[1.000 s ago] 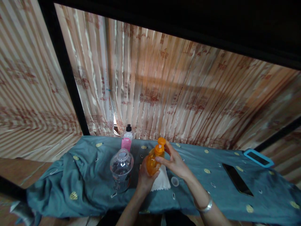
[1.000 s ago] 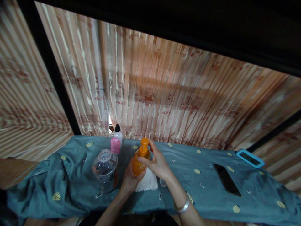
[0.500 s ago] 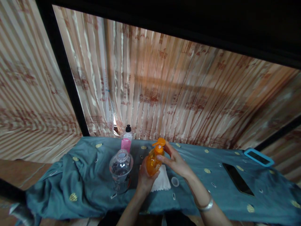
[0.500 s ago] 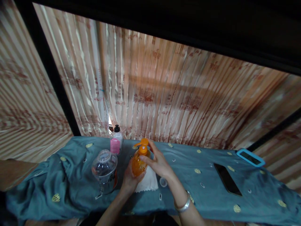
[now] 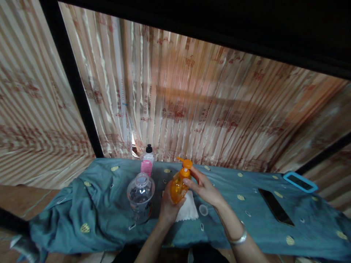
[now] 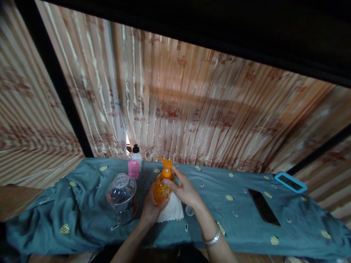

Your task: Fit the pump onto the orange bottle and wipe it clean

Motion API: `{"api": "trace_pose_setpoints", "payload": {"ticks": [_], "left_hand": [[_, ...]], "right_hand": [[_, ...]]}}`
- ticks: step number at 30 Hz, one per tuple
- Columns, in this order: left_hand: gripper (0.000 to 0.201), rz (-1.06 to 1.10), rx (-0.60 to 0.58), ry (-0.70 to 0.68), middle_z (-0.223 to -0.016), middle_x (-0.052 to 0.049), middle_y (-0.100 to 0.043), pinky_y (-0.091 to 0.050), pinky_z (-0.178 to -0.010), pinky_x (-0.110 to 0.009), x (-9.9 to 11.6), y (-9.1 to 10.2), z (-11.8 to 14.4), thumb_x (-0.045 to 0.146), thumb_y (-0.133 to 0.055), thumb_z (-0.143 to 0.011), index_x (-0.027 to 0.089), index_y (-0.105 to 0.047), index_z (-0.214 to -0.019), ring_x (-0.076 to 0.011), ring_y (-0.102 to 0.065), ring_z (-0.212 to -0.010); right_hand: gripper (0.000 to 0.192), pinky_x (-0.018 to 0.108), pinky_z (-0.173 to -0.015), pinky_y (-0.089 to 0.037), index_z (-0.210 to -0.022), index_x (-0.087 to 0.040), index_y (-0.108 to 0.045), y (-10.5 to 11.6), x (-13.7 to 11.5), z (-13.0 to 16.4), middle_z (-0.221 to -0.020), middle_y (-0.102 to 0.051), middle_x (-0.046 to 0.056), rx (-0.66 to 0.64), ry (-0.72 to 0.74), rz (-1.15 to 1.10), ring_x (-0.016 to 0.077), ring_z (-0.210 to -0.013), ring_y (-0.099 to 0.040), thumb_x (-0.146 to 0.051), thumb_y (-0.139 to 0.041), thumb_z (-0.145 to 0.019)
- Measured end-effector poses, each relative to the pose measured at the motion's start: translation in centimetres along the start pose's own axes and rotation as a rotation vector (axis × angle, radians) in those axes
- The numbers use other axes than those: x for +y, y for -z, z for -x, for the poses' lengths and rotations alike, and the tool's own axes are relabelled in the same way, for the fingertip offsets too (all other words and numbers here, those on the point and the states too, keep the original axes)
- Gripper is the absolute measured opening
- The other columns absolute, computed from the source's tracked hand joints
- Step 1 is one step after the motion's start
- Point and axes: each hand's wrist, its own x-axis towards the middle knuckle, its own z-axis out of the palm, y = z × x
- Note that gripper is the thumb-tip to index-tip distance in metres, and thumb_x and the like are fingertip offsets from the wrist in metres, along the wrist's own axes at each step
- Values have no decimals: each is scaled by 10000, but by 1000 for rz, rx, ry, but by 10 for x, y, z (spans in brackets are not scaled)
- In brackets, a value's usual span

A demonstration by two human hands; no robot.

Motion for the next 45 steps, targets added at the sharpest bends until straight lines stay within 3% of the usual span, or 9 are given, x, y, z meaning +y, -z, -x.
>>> {"api": "trace_pose_setpoints", "payload": {"ticks": [7,12,15,21,26,29,35,41,45], "left_hand": [[676,52,-7,22,-1266,-101,-653,-506,-1017,-461,5,-2,-1,287,-750,-687,213,-487,-1306,-278,-634,-1161],[690,19,1,15,-1264,-98,-653,-492,-1032,-480,2,-1,0,302,-761,-678,217,-489,-1306,-287,-629,-1163],[707,18,-9,6,-1257,-97,-656,-513,-1006,-478,-2,-1,-1,320,-770,-676,217,-486,-1316,-291,-640,-1143],[707,20,10,14,-1252,-94,-661,-521,-1008,-453,-5,-2,-1,264,-777,-667,223,-490,-1312,-284,-640,-1154],[686,34,23,2,-1248,-92,-665,-500,-1031,-465,-3,-2,-1,253,-782,-664,217,-509,-1292,-279,-636,-1161],[684,50,24,-7,-1236,-95,-668,-513,-1011,-465,-3,-2,-1,260,-790,-656,207,-522,-1283,-283,-646,-1139],[687,48,25,5,-1239,-88,-664,-510,-1016,-465,-6,-2,-1,248,-778,-664,226,-513,-1297,-281,-639,-1140],[726,54,7,-25,-1272,-102,-644,-480,-1047,-496,-5,-1,0,277,-782,-665,219,-485,-1324,-296,-617,-1176],[700,61,13,-18,-1263,-98,-649,-491,-1036,-494,-4,-3,-1,266,-773,-675,222,-487,-1313,-292,-628,-1161]], "right_hand": [[401,479,-944,-425,-996,-173,-595,-23,-5,-5,-1003,-699,108,368,-85,188,320,-980,-626,-469,-709,-751],[605,462,-1113,-335,-1258,-145,-509,-8,-4,-2,-1356,-580,166,123,-11,54,291,-1272,-516,-437,-716,-770],[467,459,-1133,-317,-1186,-148,-565,-1,2,-3,-1356,-589,173,-5,-7,-49,280,-1281,-518,-443,-634,-830],[391,473,-968,-431,-975,-169,-612,-20,-7,-6,-1057,-706,118,370,-74,221,319,-1022,-630,-427,-745,-713],[628,462,-1092,-368,-1270,-169,-523,-6,1,-2,-1308,-618,129,107,-18,29,281,-1229,-548,-452,-740,-753],[477,447,-1099,-357,-1190,-188,-592,1,7,-4,-1306,-628,118,-26,-22,-109,265,-1226,-548,-472,-676,-816],[398,463,-905,-422,-943,-181,-625,-17,-1,-7,-959,-707,82,353,-56,153,303,-922,-637,-477,-759,-714],[643,444,-1116,-330,-1290,-167,-503,-1,5,-4,-1417,-548,149,28,-27,-105,273,-1316,-487,-442,-741,-759],[349,444,-1055,-384,-1057,-190,-638,-2,4,-7,-1172,-692,108,59,-6,-53,272,-1137,-601,-436,-679,-812]]}}
